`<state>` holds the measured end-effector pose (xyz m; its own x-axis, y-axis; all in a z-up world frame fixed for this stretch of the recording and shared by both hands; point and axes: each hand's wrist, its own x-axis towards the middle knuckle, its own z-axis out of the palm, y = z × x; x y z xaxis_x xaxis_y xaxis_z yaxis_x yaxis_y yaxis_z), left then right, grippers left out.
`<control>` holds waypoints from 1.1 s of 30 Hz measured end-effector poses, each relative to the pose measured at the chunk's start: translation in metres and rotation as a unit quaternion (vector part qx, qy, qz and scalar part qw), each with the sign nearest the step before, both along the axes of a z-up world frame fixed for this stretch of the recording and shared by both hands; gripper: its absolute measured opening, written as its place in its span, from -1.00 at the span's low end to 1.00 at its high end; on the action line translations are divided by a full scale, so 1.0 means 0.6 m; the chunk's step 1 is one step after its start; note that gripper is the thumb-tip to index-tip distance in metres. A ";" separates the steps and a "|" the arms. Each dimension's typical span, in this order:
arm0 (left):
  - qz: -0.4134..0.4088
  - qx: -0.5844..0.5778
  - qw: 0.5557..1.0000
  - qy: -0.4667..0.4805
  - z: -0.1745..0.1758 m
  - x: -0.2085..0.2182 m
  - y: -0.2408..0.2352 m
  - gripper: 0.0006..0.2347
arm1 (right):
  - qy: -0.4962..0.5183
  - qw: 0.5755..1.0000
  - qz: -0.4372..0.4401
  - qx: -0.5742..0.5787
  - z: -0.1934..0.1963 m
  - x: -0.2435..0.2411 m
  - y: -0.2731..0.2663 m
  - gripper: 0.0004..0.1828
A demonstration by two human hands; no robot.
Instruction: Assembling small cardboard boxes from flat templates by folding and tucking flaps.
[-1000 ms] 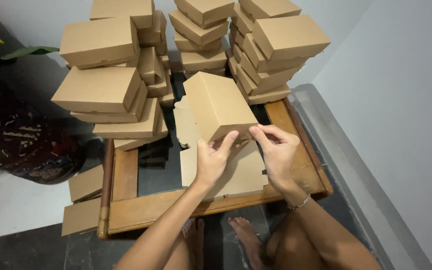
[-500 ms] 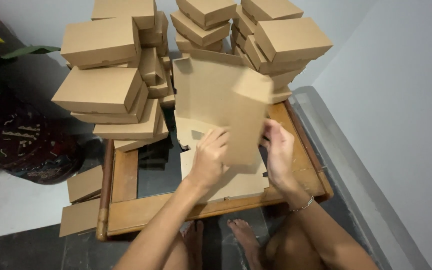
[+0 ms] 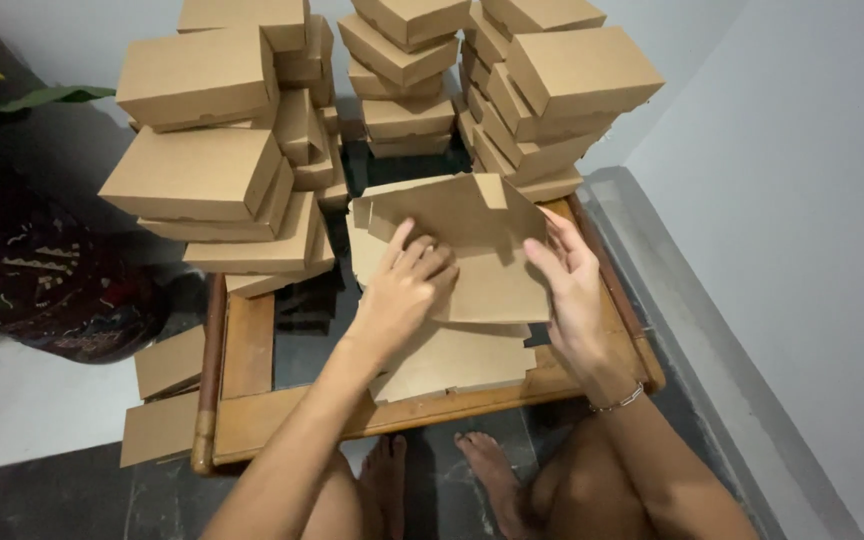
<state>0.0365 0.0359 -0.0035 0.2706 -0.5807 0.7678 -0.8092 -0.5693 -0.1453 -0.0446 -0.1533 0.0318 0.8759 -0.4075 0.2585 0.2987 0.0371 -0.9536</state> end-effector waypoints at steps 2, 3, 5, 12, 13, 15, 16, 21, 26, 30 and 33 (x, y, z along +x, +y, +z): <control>0.003 -0.001 1.000 -0.011 -0.001 0.005 0.006 -0.94 | 0.018 1.000 -0.005 -0.004 0.003 0.000 0.006 -0.51; 0.006 -0.002 1.000 -0.020 -0.002 0.006 0.010 -0.95 | 0.038 0.999 -0.010 -0.007 0.005 -0.001 0.009 -0.57; 0.000 -0.002 1.000 -0.017 -0.007 0.008 0.011 -0.94 | 0.042 0.999 -0.021 0.008 -0.005 0.004 -0.004 -0.60; 0.003 -0.104 0.990 -0.099 0.001 -0.004 0.009 -0.66 | 0.113 0.978 -0.117 0.130 -0.051 0.019 -0.055 -0.59; 0.002 -0.105 0.990 -0.099 -0.003 -0.006 0.009 -0.66 | 0.114 0.978 -0.118 0.130 -0.044 0.014 -0.050 -0.59; -0.024 -0.208 0.973 -0.100 -0.011 -0.010 0.009 -0.69 | 0.152 0.966 -0.125 0.169 -0.030 0.004 -0.040 -0.40; -0.025 -0.209 0.973 -0.100 -0.007 -0.011 0.012 -0.69 | 0.152 0.965 -0.126 0.169 -0.038 0.007 -0.045 -0.40; -0.129 -0.409 0.851 0.301 0.029 -0.041 0.022 -0.46 | 0.200 0.957 -0.042 0.205 -0.089 0.027 -0.069 -0.47; -0.193 -0.414 0.745 0.486 -0.009 -0.016 0.032 -0.59 | 0.174 0.984 0.040 -0.011 -0.094 0.013 -0.048 -0.52; -0.219 -0.392 0.725 0.522 -0.060 0.006 0.042 -0.25 | 0.267 0.948 0.052 0.167 -0.115 0.052 -0.067 -0.62; -0.225 -0.397 0.712 0.534 0.018 -0.028 0.042 -0.64 | 0.270 0.945 0.069 0.171 -0.087 0.044 -0.049 -0.60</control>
